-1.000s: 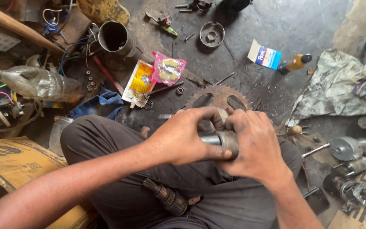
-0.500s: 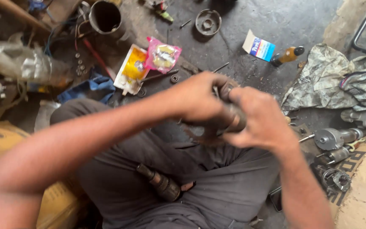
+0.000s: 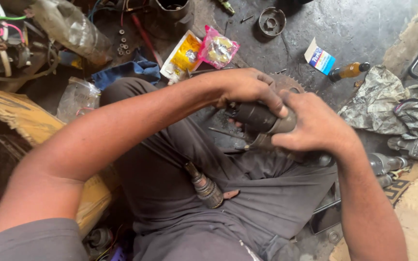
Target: The person sits on the workshop floor disassembling and reassembling a motorcycle starter motor. They pull a long bolt from the housing, separate the end cap and armature from the body, rummage in a cardboard box of parts, then fit the armature back into the housing and press the components together by hand.
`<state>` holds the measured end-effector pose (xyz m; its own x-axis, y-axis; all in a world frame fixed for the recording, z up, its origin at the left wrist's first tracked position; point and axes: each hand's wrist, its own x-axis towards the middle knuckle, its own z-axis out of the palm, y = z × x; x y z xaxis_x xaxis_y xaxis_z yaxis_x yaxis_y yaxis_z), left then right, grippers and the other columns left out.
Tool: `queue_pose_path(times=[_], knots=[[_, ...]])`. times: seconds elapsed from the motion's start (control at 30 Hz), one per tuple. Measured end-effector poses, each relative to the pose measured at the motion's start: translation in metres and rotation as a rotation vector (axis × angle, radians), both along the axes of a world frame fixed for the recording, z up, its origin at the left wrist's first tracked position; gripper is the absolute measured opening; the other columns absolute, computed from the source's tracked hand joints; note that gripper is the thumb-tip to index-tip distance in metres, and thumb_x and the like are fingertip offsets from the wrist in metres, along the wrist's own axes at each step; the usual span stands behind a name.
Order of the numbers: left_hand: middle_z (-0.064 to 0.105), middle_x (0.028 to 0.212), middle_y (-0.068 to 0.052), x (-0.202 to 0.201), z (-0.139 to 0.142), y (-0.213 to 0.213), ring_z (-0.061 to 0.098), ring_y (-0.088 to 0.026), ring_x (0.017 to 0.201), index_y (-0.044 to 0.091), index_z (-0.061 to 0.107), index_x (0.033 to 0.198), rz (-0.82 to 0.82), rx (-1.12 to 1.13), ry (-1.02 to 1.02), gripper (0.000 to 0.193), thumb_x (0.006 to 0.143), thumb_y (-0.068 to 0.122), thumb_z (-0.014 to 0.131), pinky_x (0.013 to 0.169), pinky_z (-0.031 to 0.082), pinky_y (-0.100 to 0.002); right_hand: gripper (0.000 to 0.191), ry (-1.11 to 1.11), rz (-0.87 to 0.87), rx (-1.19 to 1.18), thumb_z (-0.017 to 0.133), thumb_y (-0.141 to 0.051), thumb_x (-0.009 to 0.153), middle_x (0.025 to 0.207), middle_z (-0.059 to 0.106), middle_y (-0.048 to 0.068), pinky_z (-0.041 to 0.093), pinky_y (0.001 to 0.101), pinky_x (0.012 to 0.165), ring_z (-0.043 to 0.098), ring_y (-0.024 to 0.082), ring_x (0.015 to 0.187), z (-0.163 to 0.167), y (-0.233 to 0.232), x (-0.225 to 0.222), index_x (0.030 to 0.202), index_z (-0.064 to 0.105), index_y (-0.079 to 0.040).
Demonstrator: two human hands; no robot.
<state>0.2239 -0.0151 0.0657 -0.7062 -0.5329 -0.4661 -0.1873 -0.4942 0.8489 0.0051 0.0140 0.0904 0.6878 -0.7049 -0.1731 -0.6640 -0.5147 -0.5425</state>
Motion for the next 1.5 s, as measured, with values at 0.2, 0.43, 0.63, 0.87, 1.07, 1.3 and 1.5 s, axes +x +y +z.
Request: queue_pose_path(times=[0.2,0.43,0.63,0.87,1.07,1.3,1.5], knots=[[0.072,0.067,-0.014,-0.021,0.002,-0.008,0.064,-0.024,0.041,0.003,0.078,0.094,0.02,0.028,-0.043,0.038,0.065,0.029,0.08,0.031,0.05,-0.039,0.078,0.049,-0.063,0.059,0.081,-0.03,0.056,0.111,0.069,0.023,0.053,0.0444,0.091,0.067,0.04,0.104,0.004,-0.009,-0.01,0.123,0.06,0.005],[0.079,0.08,-0.015,-0.048,0.006,-0.006,0.072,-0.022,0.056,0.0,0.082,0.09,0.009,-0.134,-0.09,0.041,0.063,0.03,0.084,0.042,0.058,-0.039,0.074,-0.113,-0.182,-0.055,0.084,-0.026,0.056,0.109,0.067,0.021,0.053,0.0413,0.091,0.068,0.035,0.102,-0.008,0.021,-0.036,0.12,0.06,0.003],[0.076,0.079,-0.014,-0.074,0.033,-0.019,0.072,-0.026,0.056,0.0,0.079,0.089,-0.125,-0.219,-0.316,0.041,0.061,0.03,0.081,0.041,0.059,-0.045,0.067,-0.207,-0.353,-0.173,0.085,-0.023,0.061,0.1,0.069,0.016,0.055,0.0397,0.084,0.07,0.03,0.092,-0.015,0.04,-0.043,0.118,0.06,0.001],[0.076,0.077,-0.014,-0.087,0.052,-0.03,0.072,-0.025,0.055,-0.003,0.079,0.09,-0.254,-0.341,-0.441,0.043,0.065,0.033,0.084,0.044,0.06,-0.042,0.069,-0.22,-0.634,-0.136,0.086,-0.022,0.061,0.096,0.07,0.018,0.056,0.0386,0.08,0.071,0.029,0.086,-0.022,0.047,-0.036,0.117,0.051,0.0],[0.074,0.072,-0.014,-0.088,0.056,-0.028,0.068,-0.026,0.048,0.002,0.076,0.091,-0.257,-0.41,-0.421,0.05,0.056,0.035,0.088,0.039,0.057,-0.043,0.092,-0.088,-0.595,-0.108,0.091,-0.025,0.061,0.107,0.067,0.023,0.053,0.0448,0.085,0.068,0.035,0.097,-0.017,0.048,-0.049,0.133,0.041,0.001],[0.078,0.088,-0.012,-0.085,0.057,-0.025,0.076,-0.027,0.074,0.01,0.078,0.099,-0.262,-0.564,-0.534,0.06,0.053,0.048,0.088,0.065,0.061,-0.043,0.059,-0.771,-0.398,0.499,0.079,-0.034,0.092,0.112,0.07,0.015,0.056,0.0387,0.097,0.069,0.025,0.107,-0.006,-0.015,-0.131,0.132,0.056,0.002],[0.079,0.1,-0.01,-0.083,0.051,-0.025,0.076,-0.028,0.095,0.013,0.079,0.1,-0.283,-0.612,-0.5,0.061,0.053,0.051,0.086,0.085,0.059,-0.04,0.021,-0.19,-0.452,-0.077,0.078,-0.022,0.09,0.096,0.075,0.01,0.056,0.036,0.082,0.071,0.023,0.088,-0.127,-0.159,-0.092,0.105,0.075,-0.007]])
